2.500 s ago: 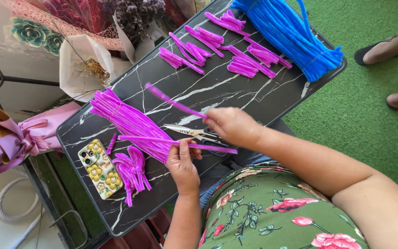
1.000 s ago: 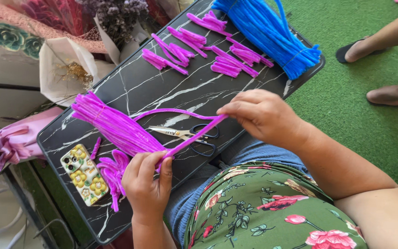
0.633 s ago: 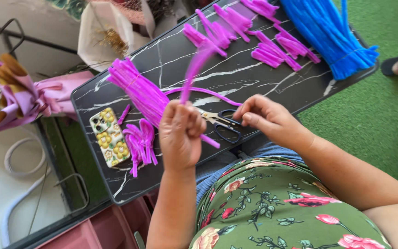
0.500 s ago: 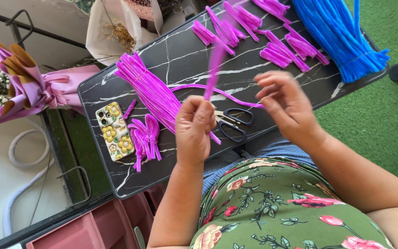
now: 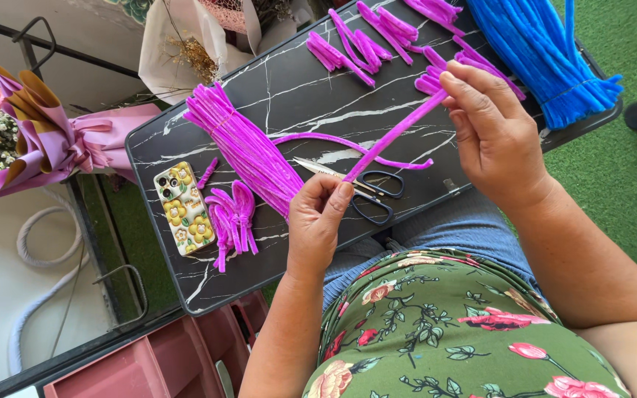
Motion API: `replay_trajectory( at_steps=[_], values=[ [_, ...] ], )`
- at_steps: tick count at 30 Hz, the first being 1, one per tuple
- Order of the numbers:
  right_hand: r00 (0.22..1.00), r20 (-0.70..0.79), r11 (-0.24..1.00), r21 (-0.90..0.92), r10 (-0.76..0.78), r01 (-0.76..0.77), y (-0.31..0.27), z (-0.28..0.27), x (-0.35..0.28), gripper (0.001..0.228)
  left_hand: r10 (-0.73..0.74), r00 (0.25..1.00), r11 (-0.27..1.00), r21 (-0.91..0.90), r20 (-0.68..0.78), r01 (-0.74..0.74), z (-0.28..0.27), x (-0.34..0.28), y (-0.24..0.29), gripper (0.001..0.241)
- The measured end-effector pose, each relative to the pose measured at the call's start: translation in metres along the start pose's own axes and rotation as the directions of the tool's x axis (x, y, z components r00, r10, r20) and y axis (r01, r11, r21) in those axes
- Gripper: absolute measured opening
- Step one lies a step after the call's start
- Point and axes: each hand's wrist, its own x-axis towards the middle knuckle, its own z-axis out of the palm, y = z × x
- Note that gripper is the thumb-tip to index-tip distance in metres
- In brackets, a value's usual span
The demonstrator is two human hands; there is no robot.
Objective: The person cuts long purple craft stems into shorter pieces using scissors. They repeatedly measure, cut, and place the pieces on the table, organizing them into small piles.
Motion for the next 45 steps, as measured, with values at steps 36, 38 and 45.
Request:
replay_trajectory(
  at_steps=[36, 38, 45],
  values=[
    [0.457, 0.767, -0.075, 0.542, 0.451, -0.837, -0.02, 0.074, -0.084, 0.016, -0.012, 0.995, 0.864, -0.503, -0.095, -0.037, 0.023, 0.032, 0.01, 0.02],
    [0.46, 0.765, -0.067, 0.543, 0.45, -0.837, -0.019, 0.071, -0.086, 0.017, 0.003, 0.997, 0.9, -0.435, -0.075, -0.036, 0.014, 0.031, 0.01, 0.017],
    [0.485, 0.739, -0.023, 0.559, 0.467, -0.829, -0.016, 0.053, -0.093, 0.019, -0.188, 0.974, 0.656, -0.722, 0.125, 0.22, -0.022, 0.028, -0.005, 0.007]
  ],
)
